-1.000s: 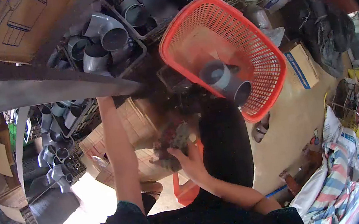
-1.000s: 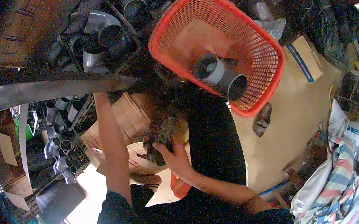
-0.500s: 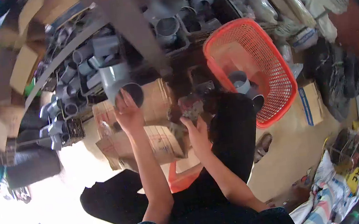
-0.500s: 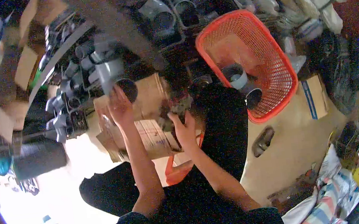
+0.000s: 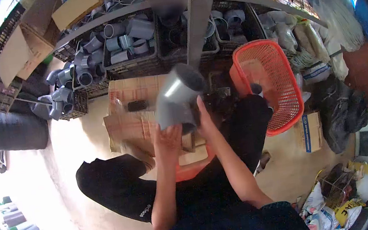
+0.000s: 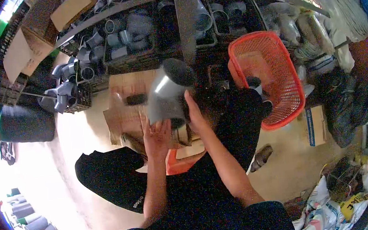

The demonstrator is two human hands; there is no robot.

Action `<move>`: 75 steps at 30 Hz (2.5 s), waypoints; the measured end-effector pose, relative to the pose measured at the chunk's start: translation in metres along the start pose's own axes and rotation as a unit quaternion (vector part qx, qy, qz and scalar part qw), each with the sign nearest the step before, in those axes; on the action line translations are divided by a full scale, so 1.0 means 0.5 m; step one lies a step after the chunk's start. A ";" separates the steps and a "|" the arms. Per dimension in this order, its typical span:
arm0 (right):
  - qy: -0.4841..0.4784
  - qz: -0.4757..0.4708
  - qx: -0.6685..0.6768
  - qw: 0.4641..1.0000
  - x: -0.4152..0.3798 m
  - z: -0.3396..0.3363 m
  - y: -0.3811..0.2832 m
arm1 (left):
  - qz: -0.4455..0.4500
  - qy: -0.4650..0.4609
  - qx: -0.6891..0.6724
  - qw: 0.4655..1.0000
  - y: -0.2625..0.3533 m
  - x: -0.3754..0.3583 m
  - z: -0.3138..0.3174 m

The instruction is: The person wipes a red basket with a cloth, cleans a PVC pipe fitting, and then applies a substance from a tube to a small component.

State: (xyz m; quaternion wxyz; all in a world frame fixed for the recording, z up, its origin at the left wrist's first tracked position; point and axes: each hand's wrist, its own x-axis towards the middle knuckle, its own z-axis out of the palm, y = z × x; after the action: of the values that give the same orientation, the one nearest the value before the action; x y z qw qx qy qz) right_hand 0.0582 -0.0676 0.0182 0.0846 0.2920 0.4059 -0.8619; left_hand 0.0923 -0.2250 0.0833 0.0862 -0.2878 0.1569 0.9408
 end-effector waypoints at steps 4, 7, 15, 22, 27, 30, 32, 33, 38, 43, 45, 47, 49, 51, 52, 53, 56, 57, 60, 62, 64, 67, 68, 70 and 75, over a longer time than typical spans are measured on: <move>-0.106 -0.115 -0.061 0.986 -0.046 -0.025 -0.001 | -0.114 -0.038 -0.013 0.993 0.001 -0.085 0.009; -0.104 -0.134 -0.042 0.985 -0.054 -0.038 0.000 | -0.104 -0.051 -0.031 0.993 0.001 -0.066 -0.024; -0.102 -0.082 -0.036 0.991 -0.027 -0.046 0.072 | 0.211 -0.173 0.331 0.903 -0.075 -0.036 -0.026; -0.073 -0.299 -0.392 0.867 -0.114 0.010 0.077 | 0.061 -0.037 0.323 0.944 -0.047 -0.003 -0.017; -0.077 -0.494 -0.606 0.619 -0.112 0.076 0.020 | 0.184 -0.099 0.325 0.922 -0.076 0.058 -0.150; 0.000 -0.458 -0.441 0.772 -0.076 0.084 -0.026 | 0.024 0.028 0.173 0.984 -0.046 -0.010 -0.077; -0.018 -0.215 -0.151 0.965 -0.065 0.048 -0.037 | -0.017 0.006 0.120 0.993 -0.016 -0.030 -0.047; -0.062 0.036 0.098 0.993 -0.062 0.038 -0.040 | -0.054 -0.021 0.069 0.996 0.001 -0.035 -0.037; -0.005 0.037 0.100 0.994 -0.099 0.030 0.001 | -0.110 -0.164 -0.131 0.972 -0.002 -0.014 -0.030; -0.101 -0.021 0.107 0.989 -0.084 -0.008 -0.022 | -0.238 -0.055 -0.074 0.967 -0.050 0.049 -0.110; -0.070 -0.049 0.071 0.994 -0.094 0.010 -0.009 | -0.270 -0.139 -0.046 0.952 -0.034 0.075 -0.133; -0.037 -0.069 0.032 0.996 -0.090 -0.019 0.020 | -0.265 -0.060 -0.029 0.962 -0.012 0.055 -0.089; -0.108 0.000 0.060 0.992 -0.047 -0.070 0.059 | -0.255 0.021 -0.008 0.967 0.002 0.046 -0.074; -0.104 -0.044 0.018 0.993 -0.075 -0.050 0.034 | -0.169 -0.005 0.146 0.975 0.004 0.039 -0.082; -0.096 -0.087 -0.028 0.991 -0.097 -0.029 0.015 | -0.168 -0.004 0.146 0.975 0.008 0.046 -0.099; -0.097 -0.087 -0.029 0.991 -0.105 -0.019 0.019 | 0.072 0.007 0.350 0.934 0.014 0.062 -0.127; -0.103 -0.135 -0.240 0.956 -0.058 -0.046 0.064 | 0.317 0.021 0.498 0.807 0.047 0.053 -0.079; -0.103 -0.131 -0.237 0.957 -0.068 -0.038 0.069 | 0.325 0.023 0.483 0.813 0.070 0.030 -0.050; -0.147 -0.304 -0.494 0.801 -0.149 0.053 0.044 | 0.284 0.053 0.505 0.814 0.073 0.023 -0.049; -0.150 -0.270 -0.479 0.822 -0.146 0.049 0.062 | 0.246 0.039 0.479 0.842 0.072 0.031 -0.068; -0.150 -0.239 -0.468 0.837 -0.136 0.042 0.064 | 0.222 0.012 0.466 0.856 0.074 0.029 -0.061; -0.012 -0.153 -0.394 0.906 -0.095 0.025 0.043 | 0.186 -0.013 0.451 0.873 0.050 0.054 -0.091; -0.031 -0.065 -0.236 0.969 -0.073 0.015 0.026 | 0.164 -0.040 0.431 0.886 0.039 0.061 -0.108; -0.094 0.052 -0.023 0.994 -0.083 0.019 -0.009 | 0.104 -0.083 0.361 0.923 0.035 0.050 -0.104; -0.088 0.055 -0.040 0.994 -0.064 -0.033 0.042 | 0.107 -0.028 0.275 0.955 0.025 0.053 -0.086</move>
State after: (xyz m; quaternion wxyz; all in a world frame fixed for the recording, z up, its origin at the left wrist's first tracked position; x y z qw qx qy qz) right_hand 0.0995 -0.0721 0.0145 0.1786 0.2333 0.4145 -0.8613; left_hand 0.0897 -0.2497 0.0375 0.0649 -0.2083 0.4373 0.8725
